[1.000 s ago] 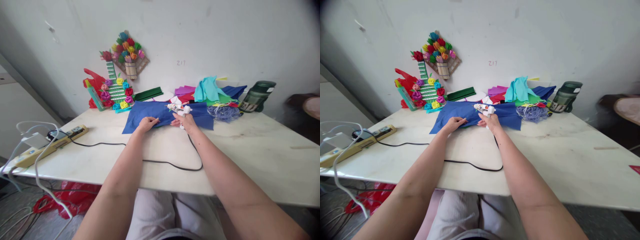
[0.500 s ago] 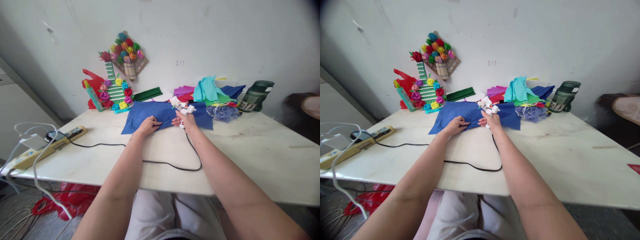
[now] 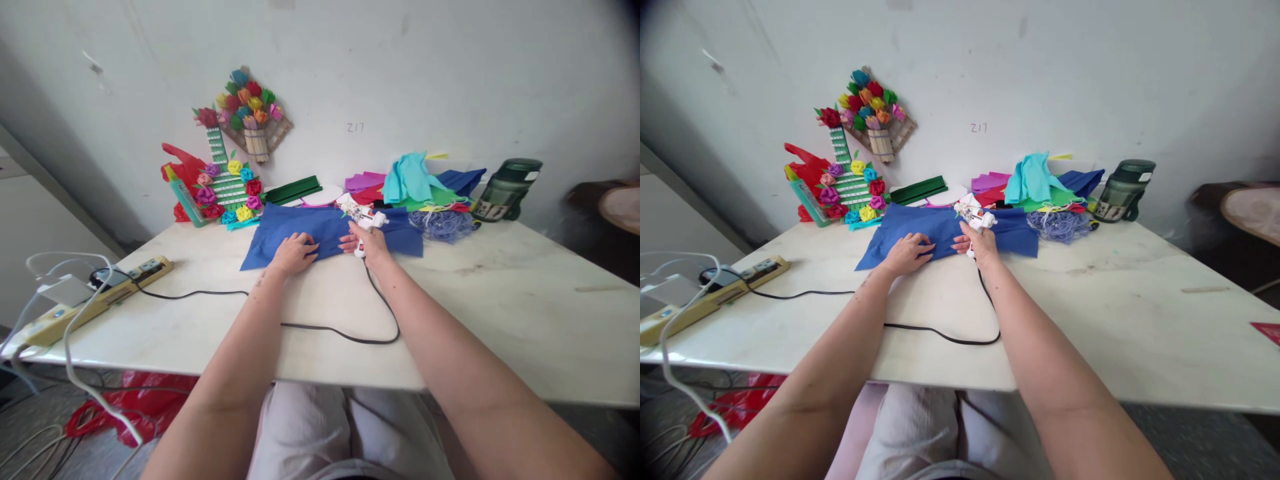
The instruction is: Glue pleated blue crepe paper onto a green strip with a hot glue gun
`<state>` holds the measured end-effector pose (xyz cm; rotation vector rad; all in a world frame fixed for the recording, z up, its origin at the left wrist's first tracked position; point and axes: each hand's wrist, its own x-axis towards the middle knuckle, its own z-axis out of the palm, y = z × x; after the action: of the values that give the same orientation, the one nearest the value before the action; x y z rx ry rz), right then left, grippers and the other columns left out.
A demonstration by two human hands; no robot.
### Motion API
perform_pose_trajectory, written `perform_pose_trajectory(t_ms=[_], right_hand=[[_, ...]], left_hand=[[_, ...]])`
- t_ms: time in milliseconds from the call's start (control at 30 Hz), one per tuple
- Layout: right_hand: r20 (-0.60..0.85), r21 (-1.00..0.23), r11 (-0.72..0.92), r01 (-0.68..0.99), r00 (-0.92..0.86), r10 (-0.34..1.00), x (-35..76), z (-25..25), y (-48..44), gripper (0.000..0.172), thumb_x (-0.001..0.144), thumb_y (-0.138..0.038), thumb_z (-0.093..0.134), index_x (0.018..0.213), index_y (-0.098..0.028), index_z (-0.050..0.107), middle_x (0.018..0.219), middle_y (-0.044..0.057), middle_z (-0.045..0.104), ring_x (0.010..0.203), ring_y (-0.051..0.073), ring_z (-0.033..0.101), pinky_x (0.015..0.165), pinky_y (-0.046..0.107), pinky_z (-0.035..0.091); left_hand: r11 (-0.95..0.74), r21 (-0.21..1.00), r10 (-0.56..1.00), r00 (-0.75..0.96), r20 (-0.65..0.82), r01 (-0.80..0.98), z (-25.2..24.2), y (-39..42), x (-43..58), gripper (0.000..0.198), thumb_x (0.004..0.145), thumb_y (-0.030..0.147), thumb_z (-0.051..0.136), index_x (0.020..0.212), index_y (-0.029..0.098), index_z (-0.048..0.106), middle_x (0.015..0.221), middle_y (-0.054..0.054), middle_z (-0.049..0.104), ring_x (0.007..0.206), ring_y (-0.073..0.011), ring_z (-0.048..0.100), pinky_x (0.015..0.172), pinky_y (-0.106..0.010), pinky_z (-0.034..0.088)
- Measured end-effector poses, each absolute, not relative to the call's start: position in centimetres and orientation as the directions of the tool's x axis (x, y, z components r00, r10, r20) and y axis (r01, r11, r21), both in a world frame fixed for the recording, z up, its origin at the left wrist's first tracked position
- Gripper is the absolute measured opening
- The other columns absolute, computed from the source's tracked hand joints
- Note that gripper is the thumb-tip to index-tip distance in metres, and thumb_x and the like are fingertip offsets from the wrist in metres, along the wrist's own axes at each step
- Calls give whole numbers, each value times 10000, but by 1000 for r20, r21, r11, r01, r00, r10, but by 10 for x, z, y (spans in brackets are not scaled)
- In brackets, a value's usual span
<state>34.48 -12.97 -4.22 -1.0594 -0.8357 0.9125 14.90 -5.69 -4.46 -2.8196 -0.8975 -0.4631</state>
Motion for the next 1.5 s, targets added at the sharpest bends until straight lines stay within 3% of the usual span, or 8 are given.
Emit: perform_pose_trajectory(t_ms=[300,500,633,833,1033,1233,1367,1500], right_hand=[[128,-946,231,-227,393,911,345,-43,-129,234,746,-357,622,807,-152,525,599,38,669,478,173,642,404,234,516],[111,-942,224,-249,397,911,344,-41,-130,225,743,-341,625,818,-149,534,591,34,664,452,171,631,393,241,513],[120,-935,237,-263,393,912,343,-41,-130,207,741,-322,623,797,-137,546,601,45,667,447,173,629,380,240,507],[112,-936,229,-268,389,914,343,-43,-130,206,736,-319,626,801,-138,550,577,33,660,440,169,626,370,232,503],[102,-938,219,-268,391,915,342,-41,-130,219,716,-324,653,752,-141,537,544,23,647,422,159,618,367,217,497],[81,-938,207,-277,407,910,342,-40,-131,171,743,-287,620,741,-143,531,537,24,647,412,160,614,358,221,490],[87,-945,206,-253,412,907,342,-41,-132,181,747,-301,622,745,-142,535,555,31,654,423,168,620,362,230,495],[105,-950,214,-225,417,903,341,-44,-130,206,739,-320,635,785,-136,553,577,39,662,437,172,627,367,232,498]], left_hand=[[-787,-185,497,783,375,588,-45,-65,147,453,838,462,400,1235,275,515,1366,-46,383,1150,-297,369,987,-467,274],[-786,-146,497,755,427,600,-57,-64,153,490,849,515,364,1274,297,471,1468,-17,226,1345,-322,102,1072,-521,118],[-782,-110,536,751,385,614,-59,-65,156,477,850,542,335,1233,322,513,1479,5,195,1355,-317,78,1073,-525,127],[-748,-99,579,717,387,657,-57,-64,152,596,835,582,324,1344,274,367,1485,-21,169,1363,-299,16,1079,-528,88],[-712,-78,657,701,275,698,-58,-65,151,579,828,619,268,1296,322,434,1485,26,158,1365,-283,-25,1083,-528,30],[-644,106,730,568,379,758,-50,-55,139,705,826,575,341,1421,262,128,1485,-2,162,1368,-246,-19,1095,-487,77],[-387,380,876,206,436,840,-44,-40,118,630,878,484,275,1426,232,92,1479,-33,190,1370,-216,23,1094,-453,132],[-270,412,915,99,391,870,-49,-36,111,686,853,518,308,1427,216,85,1474,-36,208,1370,-232,5,1096,-476,106]])
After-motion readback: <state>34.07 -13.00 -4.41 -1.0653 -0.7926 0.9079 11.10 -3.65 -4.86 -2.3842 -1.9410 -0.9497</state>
